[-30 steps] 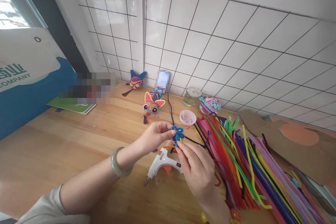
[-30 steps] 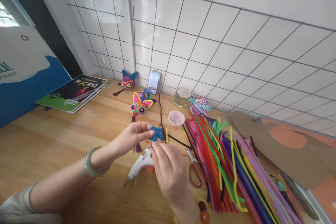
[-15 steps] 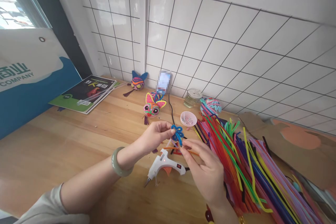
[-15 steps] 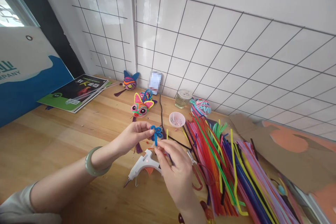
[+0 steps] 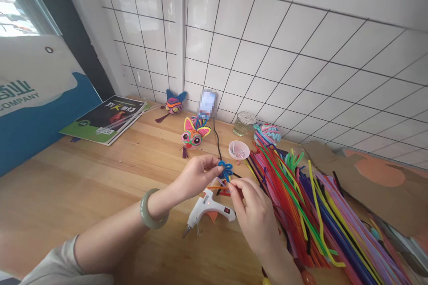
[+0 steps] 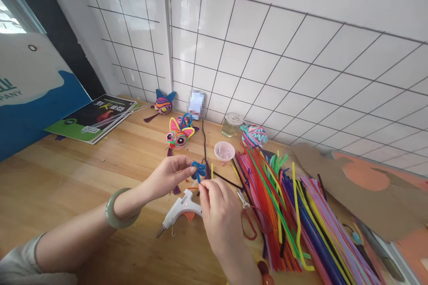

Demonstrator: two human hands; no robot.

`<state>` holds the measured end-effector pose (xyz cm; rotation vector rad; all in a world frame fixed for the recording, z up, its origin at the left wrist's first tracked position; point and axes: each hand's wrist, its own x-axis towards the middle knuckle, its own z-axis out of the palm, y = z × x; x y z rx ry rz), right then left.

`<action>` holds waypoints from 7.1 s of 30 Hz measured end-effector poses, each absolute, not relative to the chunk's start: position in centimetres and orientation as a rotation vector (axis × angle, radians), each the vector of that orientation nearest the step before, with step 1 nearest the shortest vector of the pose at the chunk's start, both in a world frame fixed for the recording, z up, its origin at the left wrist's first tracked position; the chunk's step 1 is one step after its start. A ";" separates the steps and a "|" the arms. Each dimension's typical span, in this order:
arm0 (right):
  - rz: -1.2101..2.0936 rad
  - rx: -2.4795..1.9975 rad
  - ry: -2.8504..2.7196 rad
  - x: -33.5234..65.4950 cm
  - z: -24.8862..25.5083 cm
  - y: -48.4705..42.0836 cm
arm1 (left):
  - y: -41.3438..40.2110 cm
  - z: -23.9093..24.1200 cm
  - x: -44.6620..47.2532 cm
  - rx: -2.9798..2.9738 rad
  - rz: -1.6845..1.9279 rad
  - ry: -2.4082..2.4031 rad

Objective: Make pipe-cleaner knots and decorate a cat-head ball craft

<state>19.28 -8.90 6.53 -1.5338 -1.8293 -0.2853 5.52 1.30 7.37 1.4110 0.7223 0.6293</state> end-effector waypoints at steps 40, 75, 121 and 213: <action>-0.587 -1.110 -2.021 20.7 7.7 -11.6 | 0.8 9.5 3.6 1.147 0.310 0.436; 0.373 -1.342 -1.443 19.3 7.7 -10.4 | 0.6 9.6 3.6 1.213 0.419 0.399; -0.583 -1.398 -1.912 19.0 8.6 -11.0 | -0.9 10.3 3.4 2.027 0.871 0.497; -0.211 -1.200 -1.951 21.0 8.4 -10.2 | 0.1 8.9 4.2 0.821 0.406 0.395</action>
